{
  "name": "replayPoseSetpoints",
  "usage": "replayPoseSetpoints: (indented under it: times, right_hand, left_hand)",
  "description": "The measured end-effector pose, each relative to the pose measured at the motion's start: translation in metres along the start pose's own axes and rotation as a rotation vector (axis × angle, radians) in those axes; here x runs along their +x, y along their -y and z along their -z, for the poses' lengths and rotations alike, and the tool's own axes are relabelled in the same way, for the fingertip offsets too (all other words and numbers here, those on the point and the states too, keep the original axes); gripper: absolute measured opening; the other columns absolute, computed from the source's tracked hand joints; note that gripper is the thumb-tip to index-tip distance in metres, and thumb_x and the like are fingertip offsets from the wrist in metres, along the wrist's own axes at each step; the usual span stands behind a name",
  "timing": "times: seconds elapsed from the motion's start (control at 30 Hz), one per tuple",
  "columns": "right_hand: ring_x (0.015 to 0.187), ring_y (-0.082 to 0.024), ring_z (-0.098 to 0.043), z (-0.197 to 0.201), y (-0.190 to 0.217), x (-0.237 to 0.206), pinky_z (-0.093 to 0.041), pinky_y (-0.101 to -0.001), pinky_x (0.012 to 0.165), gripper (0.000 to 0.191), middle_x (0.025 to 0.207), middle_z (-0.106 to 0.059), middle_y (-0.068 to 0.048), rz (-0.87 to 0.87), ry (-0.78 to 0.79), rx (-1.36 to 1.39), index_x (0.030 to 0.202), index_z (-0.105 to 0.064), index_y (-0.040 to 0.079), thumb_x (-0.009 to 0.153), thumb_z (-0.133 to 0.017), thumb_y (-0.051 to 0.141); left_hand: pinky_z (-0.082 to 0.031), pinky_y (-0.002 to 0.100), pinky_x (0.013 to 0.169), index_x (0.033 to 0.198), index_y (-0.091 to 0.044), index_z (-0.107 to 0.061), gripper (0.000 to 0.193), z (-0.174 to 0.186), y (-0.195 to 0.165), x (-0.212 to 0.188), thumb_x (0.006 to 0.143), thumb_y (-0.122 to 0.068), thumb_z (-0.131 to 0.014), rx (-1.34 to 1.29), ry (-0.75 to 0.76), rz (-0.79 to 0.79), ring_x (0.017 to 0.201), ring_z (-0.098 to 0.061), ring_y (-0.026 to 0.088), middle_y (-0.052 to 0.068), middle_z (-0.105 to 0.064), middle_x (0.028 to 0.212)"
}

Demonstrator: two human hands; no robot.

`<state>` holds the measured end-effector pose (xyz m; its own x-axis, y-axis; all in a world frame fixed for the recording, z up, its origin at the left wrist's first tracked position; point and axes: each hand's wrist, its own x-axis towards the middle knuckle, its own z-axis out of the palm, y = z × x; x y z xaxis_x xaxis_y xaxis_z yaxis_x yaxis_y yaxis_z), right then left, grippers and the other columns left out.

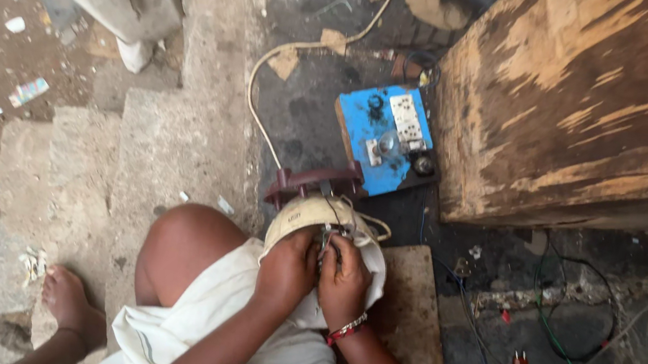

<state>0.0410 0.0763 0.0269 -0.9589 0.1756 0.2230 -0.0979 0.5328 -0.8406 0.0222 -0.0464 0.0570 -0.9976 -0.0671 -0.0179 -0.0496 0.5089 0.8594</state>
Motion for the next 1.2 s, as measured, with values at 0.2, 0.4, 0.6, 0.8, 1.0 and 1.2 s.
replayPoseSetpoints:
  times: [0.2, 0.4, 0.6, 0.8, 1.0, 1.2]
  right_hand:
    - [0.092, -0.026, -0.077, 0.023, 0.023, 0.008, -0.060, -0.0349, 0.078, 0.026, 0.106, -0.076, -0.015, 0.047, 0.104, -0.112, 0.119, -0.068, 0.002, 0.093, -0.066, 0.003]
    - [0.096, -0.026, -0.078, 0.041, 0.041, 0.012, -0.061, -0.0350, 0.081, 0.030, 0.111, -0.076, -0.014, 0.077, 0.147, -0.117, 0.122, -0.068, 0.002, 0.092, -0.068, 0.004]
    - [0.107, -0.030, -0.073, 0.068, 0.053, 0.021, -0.057, -0.0393, 0.093, 0.024, 0.113, -0.075, -0.013, 0.249, 0.110, -0.251, 0.111, -0.070, 0.003, 0.087, -0.074, 0.005]
    - [0.118, -0.035, -0.067, 0.080, 0.066, 0.026, -0.053, -0.0421, 0.099, 0.030, 0.130, -0.068, -0.018, 0.244, 0.218, -0.300, 0.112, -0.070, 0.000, 0.085, -0.077, 0.008]
    - [0.125, -0.037, -0.061, 0.082, 0.072, 0.029, -0.049, -0.0438, 0.103, 0.032, 0.138, -0.062, -0.021, 0.215, 0.292, -0.348, 0.112, -0.070, -0.001, 0.082, -0.077, 0.010]
    - [0.132, -0.041, -0.054, 0.077, 0.070, 0.037, -0.044, -0.0466, 0.108, 0.031, 0.140, -0.059, -0.024, 0.307, 0.374, -0.413, 0.108, -0.073, -0.001, 0.081, -0.078, 0.012]
  left_hand:
    - [-0.053, 0.055, 0.078, 0.119, -0.009, -0.069, 0.029, 0.003, -0.011, -0.001, 0.091, -0.015, -0.062, -0.003, 0.036, 0.076, 0.091, -0.068, 0.045, 0.024, -0.072, 0.097]
    - [-0.053, 0.054, 0.077, 0.118, -0.009, -0.069, 0.029, 0.004, -0.015, -0.002, 0.090, -0.011, -0.062, -0.051, 0.006, 0.035, 0.090, -0.069, 0.044, 0.023, -0.072, 0.095]
    - [-0.053, 0.054, 0.077, 0.118, -0.009, -0.068, 0.030, -0.002, -0.012, -0.002, 0.089, -0.011, -0.064, -0.041, 0.034, 0.072, 0.088, -0.069, 0.043, 0.023, -0.073, 0.092]
    - [-0.053, 0.054, 0.077, 0.117, -0.007, -0.068, 0.031, -0.007, -0.009, -0.002, 0.087, -0.009, -0.066, -0.042, -0.012, 0.011, 0.088, -0.069, 0.044, 0.023, -0.072, 0.093]
    - [-0.052, 0.054, 0.076, 0.112, -0.006, -0.068, 0.027, -0.008, -0.009, -0.002, 0.085, -0.008, -0.066, -0.039, -0.041, -0.021, 0.087, -0.068, 0.044, 0.023, -0.072, 0.092]
    - [-0.052, 0.054, 0.077, 0.110, -0.006, -0.068, 0.024, -0.010, -0.008, -0.001, 0.087, -0.010, -0.067, -0.015, -0.006, 0.017, 0.087, -0.068, 0.044, 0.023, -0.072, 0.090]
